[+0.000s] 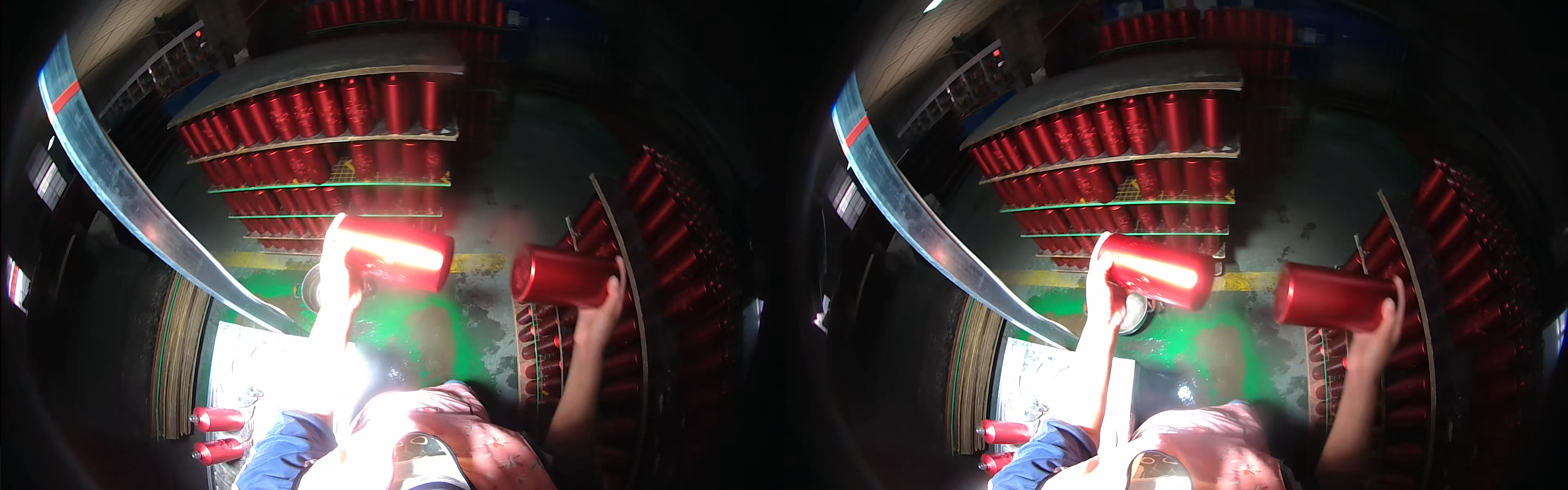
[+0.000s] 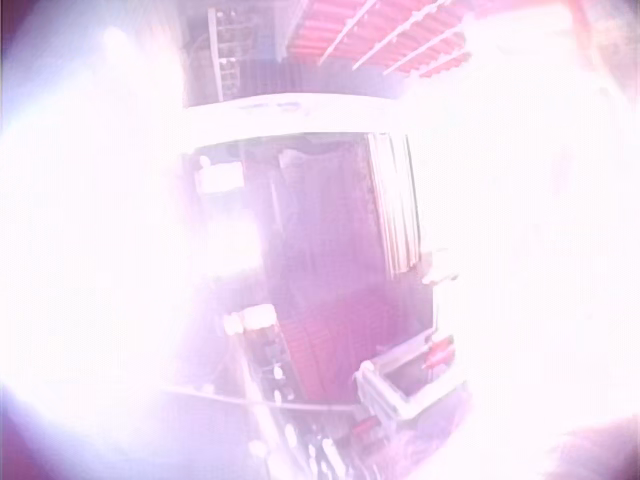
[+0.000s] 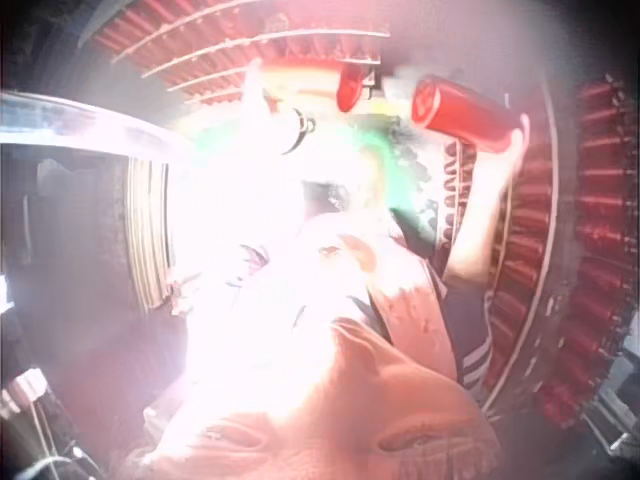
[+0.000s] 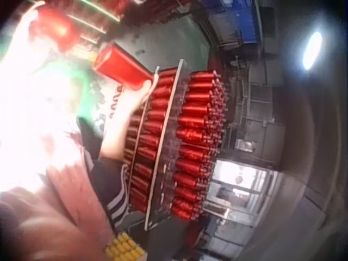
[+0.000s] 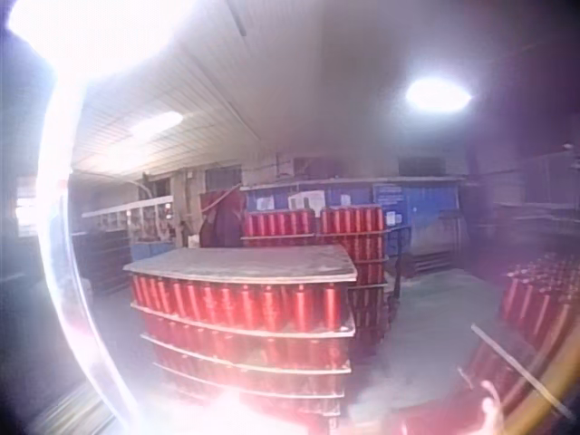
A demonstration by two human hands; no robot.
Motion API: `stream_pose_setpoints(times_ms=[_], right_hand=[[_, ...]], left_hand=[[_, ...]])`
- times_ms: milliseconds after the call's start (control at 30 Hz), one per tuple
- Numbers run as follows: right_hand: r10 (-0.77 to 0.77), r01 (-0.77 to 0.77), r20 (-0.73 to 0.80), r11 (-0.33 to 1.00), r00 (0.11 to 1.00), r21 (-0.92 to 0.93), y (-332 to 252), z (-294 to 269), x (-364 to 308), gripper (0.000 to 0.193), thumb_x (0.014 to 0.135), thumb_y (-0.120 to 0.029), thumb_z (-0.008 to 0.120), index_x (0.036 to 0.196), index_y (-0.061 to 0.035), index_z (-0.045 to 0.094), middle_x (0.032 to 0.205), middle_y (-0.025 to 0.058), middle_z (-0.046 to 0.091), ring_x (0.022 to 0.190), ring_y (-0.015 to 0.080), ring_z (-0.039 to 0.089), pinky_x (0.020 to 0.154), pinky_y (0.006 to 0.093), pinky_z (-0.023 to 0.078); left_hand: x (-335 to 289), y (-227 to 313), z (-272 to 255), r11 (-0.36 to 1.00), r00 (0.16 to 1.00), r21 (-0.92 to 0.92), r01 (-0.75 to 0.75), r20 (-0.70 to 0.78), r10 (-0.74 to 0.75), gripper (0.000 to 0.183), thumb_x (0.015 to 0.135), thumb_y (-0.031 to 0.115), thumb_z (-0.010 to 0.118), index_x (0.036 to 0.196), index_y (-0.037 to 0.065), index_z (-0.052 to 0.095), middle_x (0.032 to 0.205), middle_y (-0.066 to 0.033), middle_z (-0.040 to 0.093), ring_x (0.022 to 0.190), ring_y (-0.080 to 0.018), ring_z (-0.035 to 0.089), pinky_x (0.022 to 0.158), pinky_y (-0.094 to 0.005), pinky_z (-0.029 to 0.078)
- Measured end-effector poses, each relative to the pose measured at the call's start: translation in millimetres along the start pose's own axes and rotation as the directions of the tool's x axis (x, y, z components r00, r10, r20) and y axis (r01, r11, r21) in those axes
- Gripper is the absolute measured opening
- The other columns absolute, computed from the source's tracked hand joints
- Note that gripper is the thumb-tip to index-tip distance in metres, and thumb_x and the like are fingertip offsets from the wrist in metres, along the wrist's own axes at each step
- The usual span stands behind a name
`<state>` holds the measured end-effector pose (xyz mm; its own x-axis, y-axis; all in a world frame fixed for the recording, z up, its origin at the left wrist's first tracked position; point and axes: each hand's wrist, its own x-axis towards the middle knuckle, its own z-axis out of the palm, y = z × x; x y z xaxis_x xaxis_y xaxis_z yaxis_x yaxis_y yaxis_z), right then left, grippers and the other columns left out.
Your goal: The person repeatedly picks up red cylindrical spools from a rack and places them onto a metal tray with circular indentations. The person handles the spools by hand, moving them one or two at a time, and continues this process throughout the clip.
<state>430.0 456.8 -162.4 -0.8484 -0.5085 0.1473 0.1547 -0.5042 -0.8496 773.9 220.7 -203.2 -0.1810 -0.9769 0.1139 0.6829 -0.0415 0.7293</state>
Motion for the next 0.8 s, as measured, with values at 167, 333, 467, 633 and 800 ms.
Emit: stream_pose_setpoints(times_ms=[167, 333, 467, 633, 800], right_hand=[[0.58, -0.669, 0.339, 0.686, 0.741, 0.286, 165.8, 183.8, 28.7, 0.045, 0.096, -0.046, 0.059, 0.135, -0.0234, 0.055, 0.134, 0.007, 0.059, 0.125, 0.0275, 0.055, 0.105, 0.0551, 0.046], [0.734, -0.986, 0.659, 0.105, 0.164, 0.129, 375.3, 317.5, 32.7, 0.071, 0.087, -0.059, 0.065, 0.131, -0.004, 0.055, 0.125, 0.0193, 0.06, 0.112, 0.0363, 0.06, 0.088, 0.0458, 0.06], [0.659, -0.963, 0.728, -0.269, -0.19, -0.008, 467.1, 396.7, 6.1, 0.08, 0.08, -0.064, 0.07, 0.124, 0.0009, 0.059, 0.117, 0.0213, 0.062, 0.107, 0.0363, 0.061, 0.081, 0.043, 0.063], [0.512, -0.783, 0.708, -0.615, -0.487, -0.094, 508.4, 447.5, -1.7, 0.081, 0.075, -0.064, 0.074, 0.122, 0.0005, 0.061, 0.116, 0.0221, 0.063, 0.107, 0.0377, 0.061, 0.08, 0.046, 0.063], [0.455, -0.697, 0.693, -0.71, -0.559, -0.096, 525.3, 465.7, -8.2, 0.064, 0.088, -0.055, 0.065, 0.125, -0.0027, 0.06, 0.122, 0.0224, 0.062, 0.11, 0.0455, 0.059, 0.081, 0.0521, 0.062]], left_hand=[[90.5, 13.5, -104.9, 0.872, 0.918, -0.451, 0.193, -0.232, -0.323, 0.062, 0.092, 0.056, 0.061, 0.139, 0.016, 0.051, 0.138, -0.0103, 0.054, 0.126, -0.0332, 0.052, 0.103, -0.0523, 0.051], [174.9, -6.7, -221.2, 0.722, 0.849, -0.672, 0.163, -0.277, -0.45, 0.084, 0.076, 0.071, 0.07, 0.133, 0.012, 0.053, 0.132, -0.02, 0.051, 0.112, -0.0411, 0.054, 0.08, -0.0454, 0.064], [201.9, 4.1, -265.2, 0.642, 0.822, -0.766, 0.013, -0.357, -0.444, 0.082, 0.071, 0.069, 0.076, 0.126, 0.011, 0.058, 0.12, -0.0205, 0.056, 0.105, -0.0397, 0.056, 0.069, -0.0386, 0.067], [229.8, 2.6, -279.4, 0.588, 0.847, -0.804, -0.085, -0.37, -0.383, 0.069, 0.076, 0.064, 0.075, 0.119, 0.011, 0.063, 0.119, -0.0168, 0.058, 0.103, -0.0385, 0.057, 0.067, -0.0376, 0.067], [232.3, 9.4, -289.7, 0.609, 0.846, -0.779, -0.149, -0.419, -0.329, 0.068, 0.078, 0.062, 0.075, 0.121, 0.011, 0.061, 0.118, -0.0158, 0.058, 0.105, -0.0385, 0.057, 0.069, -0.0381, 0.067]])
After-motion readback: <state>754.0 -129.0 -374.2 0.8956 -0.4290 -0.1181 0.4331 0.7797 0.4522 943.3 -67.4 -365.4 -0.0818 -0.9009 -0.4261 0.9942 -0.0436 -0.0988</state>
